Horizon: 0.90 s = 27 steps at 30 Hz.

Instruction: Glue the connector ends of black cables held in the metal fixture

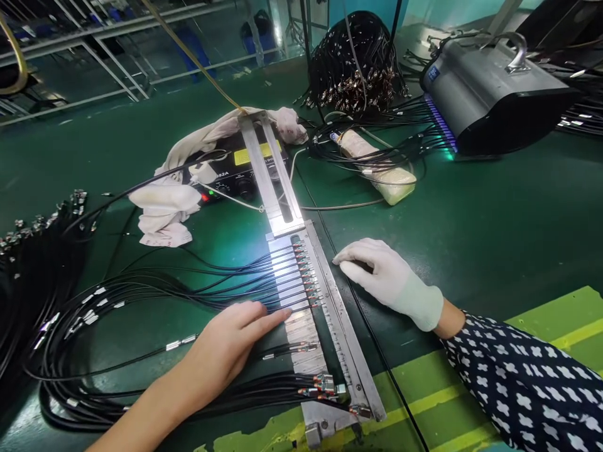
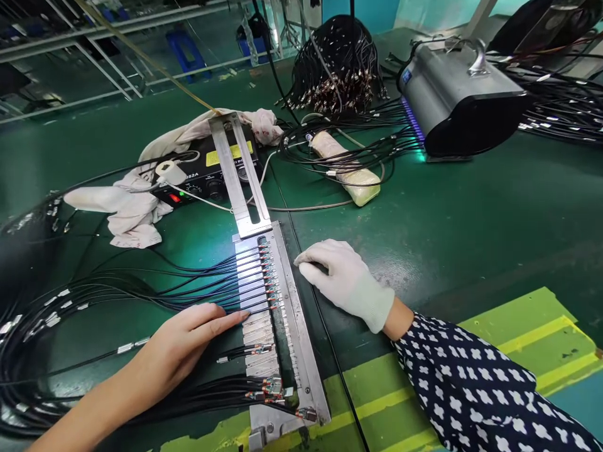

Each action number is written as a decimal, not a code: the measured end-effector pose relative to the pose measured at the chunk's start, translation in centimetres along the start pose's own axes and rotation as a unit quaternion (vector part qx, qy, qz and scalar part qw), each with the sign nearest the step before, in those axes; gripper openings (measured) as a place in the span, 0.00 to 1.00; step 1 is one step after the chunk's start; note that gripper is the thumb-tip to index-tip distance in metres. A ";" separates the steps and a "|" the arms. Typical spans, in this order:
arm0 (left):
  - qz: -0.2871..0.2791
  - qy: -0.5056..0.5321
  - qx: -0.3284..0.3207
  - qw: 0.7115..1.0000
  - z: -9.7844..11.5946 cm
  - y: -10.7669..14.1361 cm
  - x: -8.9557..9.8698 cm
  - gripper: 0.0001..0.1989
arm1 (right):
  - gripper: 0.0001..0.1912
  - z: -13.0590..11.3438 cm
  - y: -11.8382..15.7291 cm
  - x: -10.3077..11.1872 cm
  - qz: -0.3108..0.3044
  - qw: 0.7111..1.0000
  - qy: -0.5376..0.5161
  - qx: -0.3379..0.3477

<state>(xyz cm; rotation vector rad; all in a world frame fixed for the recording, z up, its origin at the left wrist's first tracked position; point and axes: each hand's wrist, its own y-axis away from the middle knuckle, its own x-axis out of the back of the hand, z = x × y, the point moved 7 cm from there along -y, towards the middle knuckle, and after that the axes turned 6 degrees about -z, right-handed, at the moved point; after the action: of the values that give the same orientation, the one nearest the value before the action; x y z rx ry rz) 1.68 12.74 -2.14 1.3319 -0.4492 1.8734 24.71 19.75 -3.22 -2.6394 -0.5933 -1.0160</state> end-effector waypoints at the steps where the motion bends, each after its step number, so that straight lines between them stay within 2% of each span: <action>1: 0.019 -0.007 0.006 1.000 0.0 0.1 -0.2 0.28 | 0.09 0.1 0.0 0.0 -0.001 1.000 -0.001 -0.001; 4: 0.090 -0.064 0.043 0.993 0.1 0.7 -0.5 0.30 | 0.10 0.3 -0.2 -0.1 -0.005 1.000 -0.001 0.001; 7: 0.069 -0.073 0.063 0.993 0.8 0.8 -1.0 0.29 | 0.09 0.4 -0.4 0.0 0.002 1.000 0.009 -0.001; 9: 0.041 -0.045 0.068 0.996 1.4 1.0 -1.1 0.26 | 0.08 0.3 -0.2 0.0 0.008 1.000 0.011 -0.005; 13: 0.058 0.072 0.109 0.990 2.3 1.9 -0.9 0.18 | 0.07 -0.8 1.4 -0.6 0.007 1.000 -0.003 -0.001; 16: 0.054 0.133 0.144 0.979 2.5 2.3 -1.6 0.10 | 0.07 -1.8 2.8 -1.3 0.002 1.000 -0.003 0.013; 20: 0.064 0.169 0.159 0.971 1.9 2.9 -1.9 0.09 | 0.07 -1.7 3.4 -1.5 0.003 1.000 -0.008 0.006; 24: 0.090 0.160 0.170 0.968 0.4 5.2 -1.4 0.06 | 0.07 -1.5 3.0 -1.4 0.000 1.000 -0.014 0.003; 27: 0.114 0.148 0.177 0.966 0.1 6.3 -1.1 0.04 | 0.07 -1.5 2.8 -1.4 -0.001 1.000 -0.007 -0.005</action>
<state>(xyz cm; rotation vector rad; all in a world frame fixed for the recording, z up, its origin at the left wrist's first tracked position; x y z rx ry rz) -2.82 8.26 -2.13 1.2302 -0.1161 2.3852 24.17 16.29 -3.30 -2.6563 -0.5952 -1.0049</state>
